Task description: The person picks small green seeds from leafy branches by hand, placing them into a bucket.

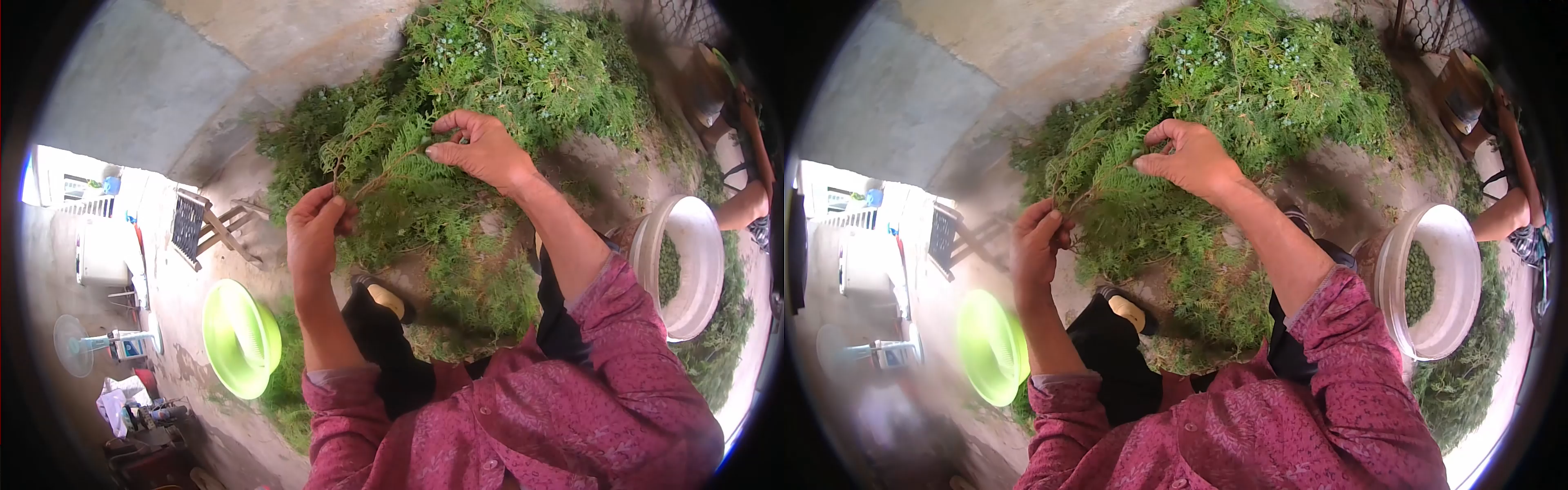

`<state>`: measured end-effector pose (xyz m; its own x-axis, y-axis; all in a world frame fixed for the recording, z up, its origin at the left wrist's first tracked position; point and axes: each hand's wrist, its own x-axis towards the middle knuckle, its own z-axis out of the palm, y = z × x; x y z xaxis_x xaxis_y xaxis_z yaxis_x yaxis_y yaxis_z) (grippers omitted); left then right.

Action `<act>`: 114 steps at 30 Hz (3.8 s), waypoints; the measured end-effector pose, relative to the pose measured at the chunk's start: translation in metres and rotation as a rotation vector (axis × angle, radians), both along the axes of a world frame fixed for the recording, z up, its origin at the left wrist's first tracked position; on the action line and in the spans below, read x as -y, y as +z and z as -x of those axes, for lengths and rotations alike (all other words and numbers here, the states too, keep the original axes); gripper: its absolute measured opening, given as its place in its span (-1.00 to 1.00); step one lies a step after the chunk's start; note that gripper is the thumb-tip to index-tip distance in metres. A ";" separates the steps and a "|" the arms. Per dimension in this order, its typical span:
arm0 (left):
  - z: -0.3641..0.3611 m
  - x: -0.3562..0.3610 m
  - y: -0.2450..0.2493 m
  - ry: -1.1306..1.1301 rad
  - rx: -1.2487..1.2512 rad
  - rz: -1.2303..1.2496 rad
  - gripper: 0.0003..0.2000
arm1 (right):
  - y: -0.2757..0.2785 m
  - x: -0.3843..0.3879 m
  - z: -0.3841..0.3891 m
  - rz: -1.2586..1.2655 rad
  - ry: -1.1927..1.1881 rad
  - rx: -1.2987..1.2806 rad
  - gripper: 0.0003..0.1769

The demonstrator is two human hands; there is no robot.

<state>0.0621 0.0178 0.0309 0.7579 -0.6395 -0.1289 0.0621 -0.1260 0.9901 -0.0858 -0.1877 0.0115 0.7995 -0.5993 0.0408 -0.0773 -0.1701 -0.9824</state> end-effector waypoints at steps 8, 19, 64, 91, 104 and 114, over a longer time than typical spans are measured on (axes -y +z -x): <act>-0.006 -0.004 0.004 -0.038 -0.088 -0.007 -0.74 | -0.009 -0.008 -0.006 0.044 0.143 -0.048 -0.70; -0.016 -0.004 0.015 0.068 -0.157 0.088 -0.75 | 0.005 -0.018 -0.007 -0.251 0.275 -0.058 -0.81; -0.045 -0.012 -0.007 0.434 -0.188 0.375 -0.89 | -0.002 -0.019 -0.007 -0.919 0.212 0.095 -0.83; -0.031 -0.005 -0.005 0.375 -0.134 0.342 -0.88 | -0.006 -0.031 -0.022 -0.916 0.149 0.141 -0.77; -0.036 -0.004 -0.009 0.475 -0.158 0.361 -0.90 | 0.013 -0.039 -0.003 -0.848 0.337 -0.174 -0.87; -0.029 0.002 -0.010 0.497 -0.109 0.385 -0.90 | -0.004 -0.037 -0.015 -0.529 0.013 -0.115 -0.79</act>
